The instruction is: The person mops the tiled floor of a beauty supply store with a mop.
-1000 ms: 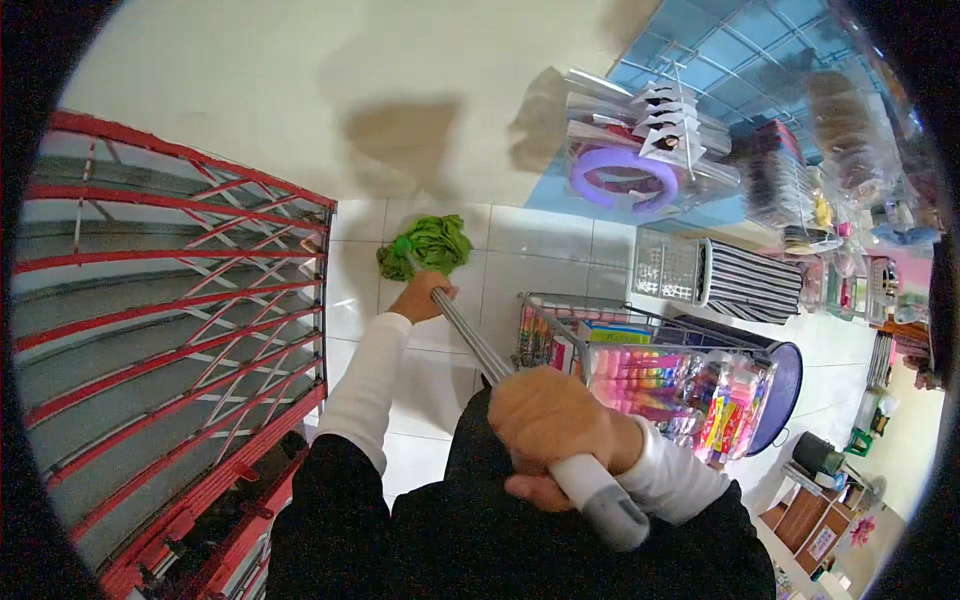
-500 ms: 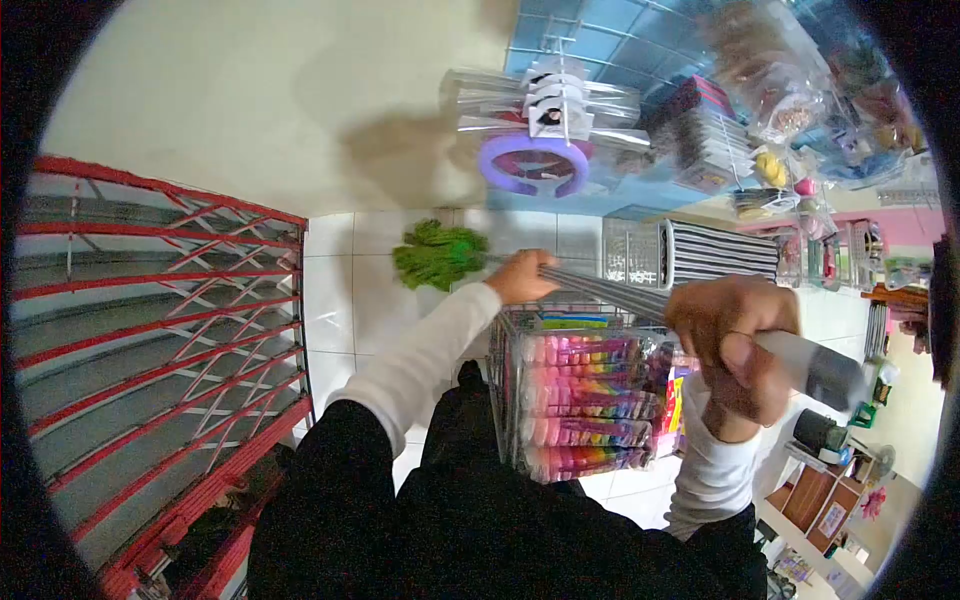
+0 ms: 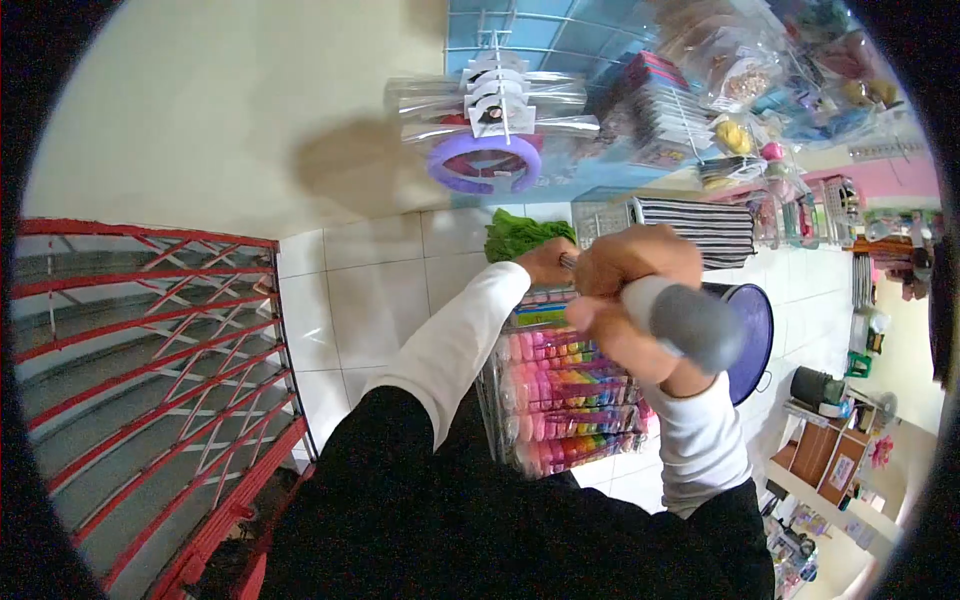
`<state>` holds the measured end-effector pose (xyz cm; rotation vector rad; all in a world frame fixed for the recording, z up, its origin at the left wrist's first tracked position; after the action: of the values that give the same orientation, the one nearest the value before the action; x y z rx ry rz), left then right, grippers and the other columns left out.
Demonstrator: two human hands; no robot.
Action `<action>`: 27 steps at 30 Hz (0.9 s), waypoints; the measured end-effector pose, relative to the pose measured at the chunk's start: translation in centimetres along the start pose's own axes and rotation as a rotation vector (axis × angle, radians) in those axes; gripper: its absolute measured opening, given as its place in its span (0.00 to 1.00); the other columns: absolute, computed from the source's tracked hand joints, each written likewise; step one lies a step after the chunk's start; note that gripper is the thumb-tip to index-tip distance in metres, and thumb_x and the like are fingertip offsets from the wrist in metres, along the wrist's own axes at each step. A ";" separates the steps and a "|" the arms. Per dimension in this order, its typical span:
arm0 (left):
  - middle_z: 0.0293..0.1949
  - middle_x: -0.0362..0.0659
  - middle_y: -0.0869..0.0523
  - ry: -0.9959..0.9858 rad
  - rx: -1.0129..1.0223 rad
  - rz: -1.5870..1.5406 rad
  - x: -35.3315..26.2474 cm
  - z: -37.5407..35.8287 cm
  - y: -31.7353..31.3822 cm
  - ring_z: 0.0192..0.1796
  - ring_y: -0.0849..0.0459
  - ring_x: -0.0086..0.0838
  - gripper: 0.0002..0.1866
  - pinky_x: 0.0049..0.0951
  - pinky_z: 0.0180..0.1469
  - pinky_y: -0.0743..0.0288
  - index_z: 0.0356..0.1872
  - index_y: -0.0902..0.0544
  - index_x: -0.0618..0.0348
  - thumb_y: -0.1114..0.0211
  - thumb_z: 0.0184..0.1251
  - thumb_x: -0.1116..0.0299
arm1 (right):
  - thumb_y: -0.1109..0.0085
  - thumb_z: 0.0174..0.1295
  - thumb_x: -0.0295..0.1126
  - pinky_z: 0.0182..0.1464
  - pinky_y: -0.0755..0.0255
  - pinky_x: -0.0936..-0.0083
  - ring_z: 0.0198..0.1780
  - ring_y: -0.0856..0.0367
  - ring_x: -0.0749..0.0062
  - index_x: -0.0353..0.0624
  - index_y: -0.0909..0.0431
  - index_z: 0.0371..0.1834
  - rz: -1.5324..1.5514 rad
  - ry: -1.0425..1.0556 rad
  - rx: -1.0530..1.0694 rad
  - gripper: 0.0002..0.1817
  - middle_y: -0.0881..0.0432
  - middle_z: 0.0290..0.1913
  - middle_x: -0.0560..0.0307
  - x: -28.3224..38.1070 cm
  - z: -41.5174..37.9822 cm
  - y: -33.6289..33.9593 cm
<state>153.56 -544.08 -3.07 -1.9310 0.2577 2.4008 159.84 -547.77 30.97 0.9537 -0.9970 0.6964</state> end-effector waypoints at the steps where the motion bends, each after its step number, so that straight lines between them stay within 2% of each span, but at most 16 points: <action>1: 0.18 0.51 0.23 0.119 0.020 0.189 1.3 0.0 0.2 0.21 0.29 0.33 0.13 0.35 0.29 0.33 0.18 0.25 0.64 0.37 0.50 0.64 | 0.36 0.39 0.33 0.22 0.40 0.74 0.18 0.31 0.67 0.37 0.34 0.14 -0.035 -0.020 -0.034 0.15 0.29 0.15 0.56 0.0 -0.2 0.7; 2: 0.19 0.52 0.23 0.164 0.006 0.185 1.0 -0.7 0.7 0.21 0.28 0.35 0.13 0.36 0.29 0.32 0.19 0.24 0.64 0.38 0.51 0.63 | 0.36 0.41 0.33 0.22 0.40 0.74 0.18 0.33 0.70 0.39 0.35 0.15 0.044 0.037 -0.198 0.15 0.30 0.15 0.58 -0.3 -1.0 1.9; 4: 0.20 0.53 0.22 0.261 -0.031 0.180 -1.8 -3.3 2.9 0.22 0.26 0.38 0.15 0.36 0.30 0.31 0.19 0.23 0.64 0.38 0.53 0.61 | 0.36 0.44 0.33 0.21 0.43 0.75 0.15 0.37 0.73 0.42 0.37 0.15 0.135 -0.039 -0.173 0.17 0.34 0.13 0.61 0.0 -0.9 1.9; 5: 0.22 0.54 0.20 0.438 0.057 0.265 -4.2 -4.6 3.9 0.24 0.22 0.43 0.16 0.38 0.32 0.29 0.22 0.20 0.63 0.38 0.54 0.58 | 0.36 0.46 0.33 0.20 0.44 0.75 0.14 0.39 0.75 0.43 0.39 0.15 0.192 -0.057 -0.162 0.17 0.36 0.12 0.62 0.2 -0.8 1.7; 8: 0.21 0.52 0.20 0.583 -0.051 0.262 -4.3 -9.5 6.4 0.28 0.19 0.35 0.17 0.35 0.34 0.28 0.25 0.18 0.64 0.36 0.50 0.56 | 0.37 0.46 0.32 0.21 0.44 0.76 0.15 0.40 0.75 0.44 0.40 0.13 0.440 -0.036 -0.155 0.18 0.38 0.12 0.63 0.7 -0.7 0.0; 10: 0.26 0.55 0.19 0.613 -0.118 0.185 -1.6 -14.3 7.6 0.32 0.21 0.47 0.15 0.38 0.36 0.27 0.27 0.18 0.60 0.35 0.53 0.57 | 0.36 0.42 0.29 0.24 0.39 0.77 0.19 0.33 0.72 0.41 0.37 0.12 0.627 -0.076 -0.139 0.16 0.33 0.15 0.60 0.6 -0.8 -2.3; 11: 0.23 0.55 0.20 0.297 -0.274 0.380 -3.6 -15.8 9.2 0.28 0.23 0.48 0.13 0.39 0.34 0.29 0.23 0.20 0.62 0.36 0.51 0.60 | 0.37 0.43 0.28 0.24 0.40 0.76 0.18 0.37 0.72 0.41 0.40 0.11 0.620 -0.044 -0.132 0.18 0.35 0.14 0.60 0.7 -0.9 -3.5; 14: 0.21 0.56 0.23 0.568 -0.161 0.484 -0.6 -22.9 11.2 0.26 0.25 0.49 0.12 0.42 0.32 0.31 0.20 0.22 0.63 0.38 0.50 0.63 | 0.37 0.43 0.27 0.23 0.42 0.75 0.18 0.39 0.72 0.40 0.41 0.11 0.633 -0.024 0.077 0.18 0.37 0.14 0.59 0.3 -0.2 -8.3; 17: 0.20 0.55 0.24 0.665 -0.254 0.463 -1.8 -30.1 13.6 0.24 0.26 0.49 0.11 0.43 0.30 0.33 0.17 0.24 0.63 0.39 0.49 0.66 | 0.39 0.45 0.27 0.20 0.47 0.73 0.16 0.42 0.71 0.41 0.42 0.12 0.637 0.019 0.179 0.18 0.39 0.13 0.59 -0.6 0.1 -13.8; 20: 0.19 0.55 0.24 0.663 -0.345 0.565 -2.2 -37.3 14.9 0.24 0.26 0.49 0.11 0.43 0.30 0.33 0.15 0.25 0.62 0.40 0.48 0.67 | 0.41 0.46 0.28 0.19 0.48 0.72 0.15 0.43 0.69 0.40 0.41 0.12 0.660 0.044 0.261 0.17 0.40 0.13 0.59 0.3 0.0 -19.2; 23: 0.18 0.56 0.25 0.611 -0.583 0.531 -3.5 -43.0 15.9 0.22 0.26 0.50 0.11 0.44 0.28 0.33 0.13 0.26 0.62 0.40 0.47 0.67 | 0.42 0.46 0.28 0.20 0.47 0.72 0.15 0.43 0.66 0.40 0.39 0.14 0.619 0.091 0.406 0.14 0.41 0.13 0.57 0.2 -0.6 -24.2; 26: 0.18 0.55 0.24 0.807 -0.664 0.486 -2.3 -47.3 15.7 0.26 0.23 0.49 0.11 0.45 0.30 0.32 0.13 0.26 0.62 0.40 0.46 0.67 | 0.43 0.46 0.28 0.20 0.46 0.72 0.15 0.41 0.65 0.40 0.38 0.14 0.596 0.116 0.442 0.13 0.39 0.13 0.56 0.7 -1.8 -26.9; 27: 0.18 0.55 0.24 0.773 -0.675 0.529 -2.7 -47.5 15.2 0.26 0.23 0.49 0.11 0.45 0.30 0.32 0.13 0.26 0.62 0.40 0.46 0.67 | 0.43 0.46 0.28 0.20 0.45 0.71 0.15 0.40 0.65 0.40 0.38 0.14 0.589 0.109 0.452 0.13 0.38 0.13 0.56 1.1 -2.4 -27.1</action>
<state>197.82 -566.50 -8.79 -3.4449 -0.0545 1.9738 183.87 -557.16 22.38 0.9955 -1.0509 1.4986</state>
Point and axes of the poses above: each hand's wrist, its own z-axis towards the middle knuckle, its own y-axis out of the back of the hand, x = y × z, the point moved 9 cm from there along z, towards the middle knuckle
